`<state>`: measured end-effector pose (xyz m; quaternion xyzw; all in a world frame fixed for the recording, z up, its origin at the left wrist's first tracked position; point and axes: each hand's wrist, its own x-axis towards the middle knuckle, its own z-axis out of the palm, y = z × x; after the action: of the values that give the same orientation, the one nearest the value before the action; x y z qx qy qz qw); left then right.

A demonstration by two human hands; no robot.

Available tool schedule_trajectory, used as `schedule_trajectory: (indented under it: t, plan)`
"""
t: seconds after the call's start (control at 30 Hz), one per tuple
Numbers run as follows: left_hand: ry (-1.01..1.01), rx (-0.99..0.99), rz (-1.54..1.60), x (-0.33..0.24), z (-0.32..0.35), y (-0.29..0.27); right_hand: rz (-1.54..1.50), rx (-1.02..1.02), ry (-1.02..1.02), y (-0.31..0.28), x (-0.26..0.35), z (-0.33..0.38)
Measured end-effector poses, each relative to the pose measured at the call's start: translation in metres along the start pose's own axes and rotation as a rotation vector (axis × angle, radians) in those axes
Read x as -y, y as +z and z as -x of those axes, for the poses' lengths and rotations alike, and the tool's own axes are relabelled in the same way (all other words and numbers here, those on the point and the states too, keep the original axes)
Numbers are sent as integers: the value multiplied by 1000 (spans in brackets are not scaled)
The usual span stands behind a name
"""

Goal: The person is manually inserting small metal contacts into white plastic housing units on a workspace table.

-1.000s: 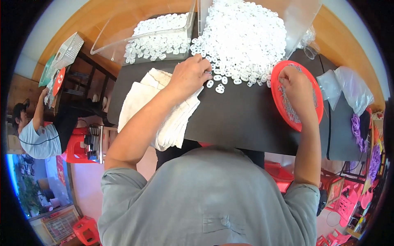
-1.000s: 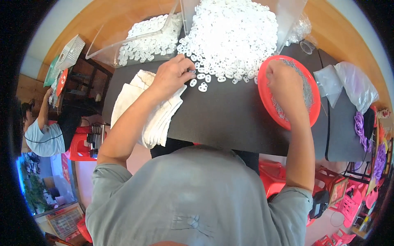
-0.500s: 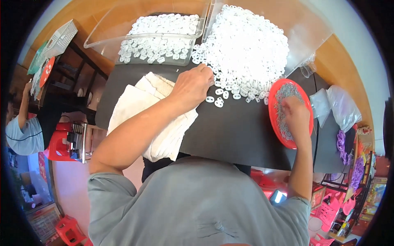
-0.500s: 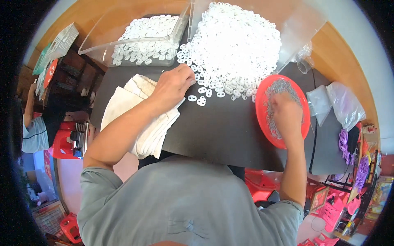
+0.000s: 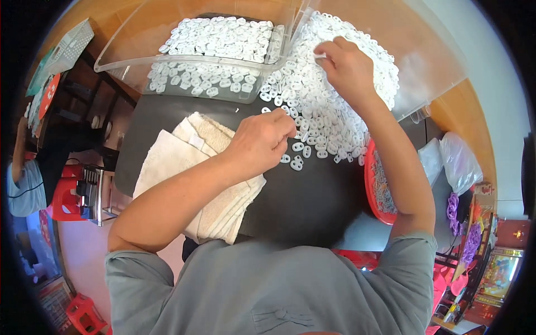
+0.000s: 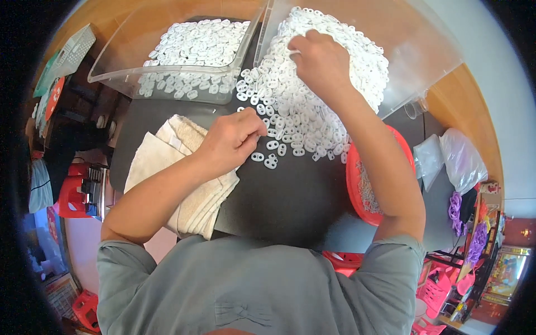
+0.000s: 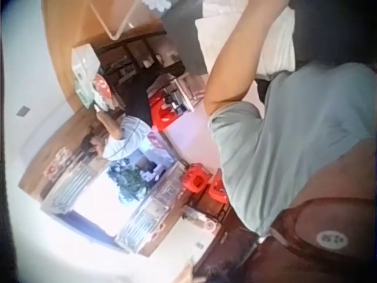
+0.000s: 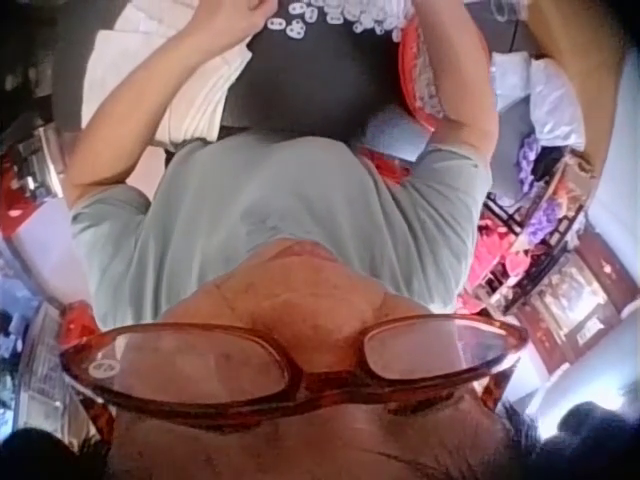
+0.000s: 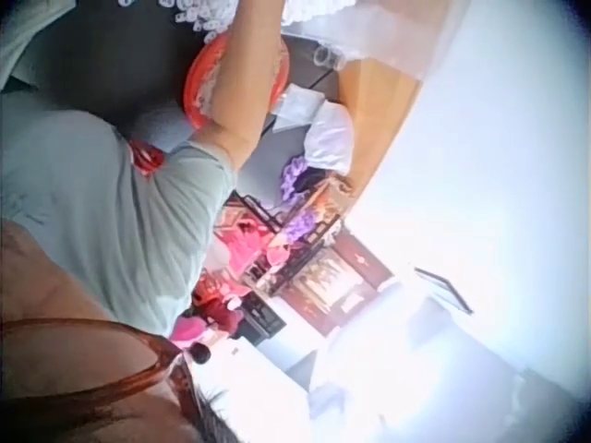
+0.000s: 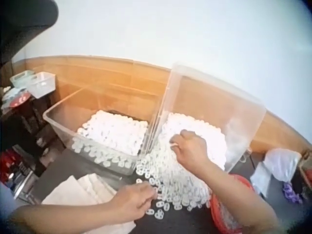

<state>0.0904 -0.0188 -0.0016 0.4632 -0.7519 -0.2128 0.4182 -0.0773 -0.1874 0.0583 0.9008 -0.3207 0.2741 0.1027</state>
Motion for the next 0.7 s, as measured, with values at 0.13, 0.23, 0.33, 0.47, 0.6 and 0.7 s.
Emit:
schedule_trajectory:
  t: [0.13, 0.23, 0.33, 0.47, 0.6, 0.7]
  plan:
    - [35, 20, -52, -1, 1, -4, 132, -34, -155, 17, 7, -14]
    - [56, -47, -86, 0, 4, 2, 275, 33, -187, 19, 2, -9]
    - [37, 15, -147, -3, 3, 0, 138, -38, -183, 13, -7, -2]
    - [45, 56, -180, -5, 5, -2, 82, -36, -110, -1, -6, 7]
    - [28, 45, -174, -5, 4, -1, 44, -45, -165, -9, -1, 20]
    - [15, 28, -153, -2, 4, 2, 41, -20, -160, -12, -1, 29]
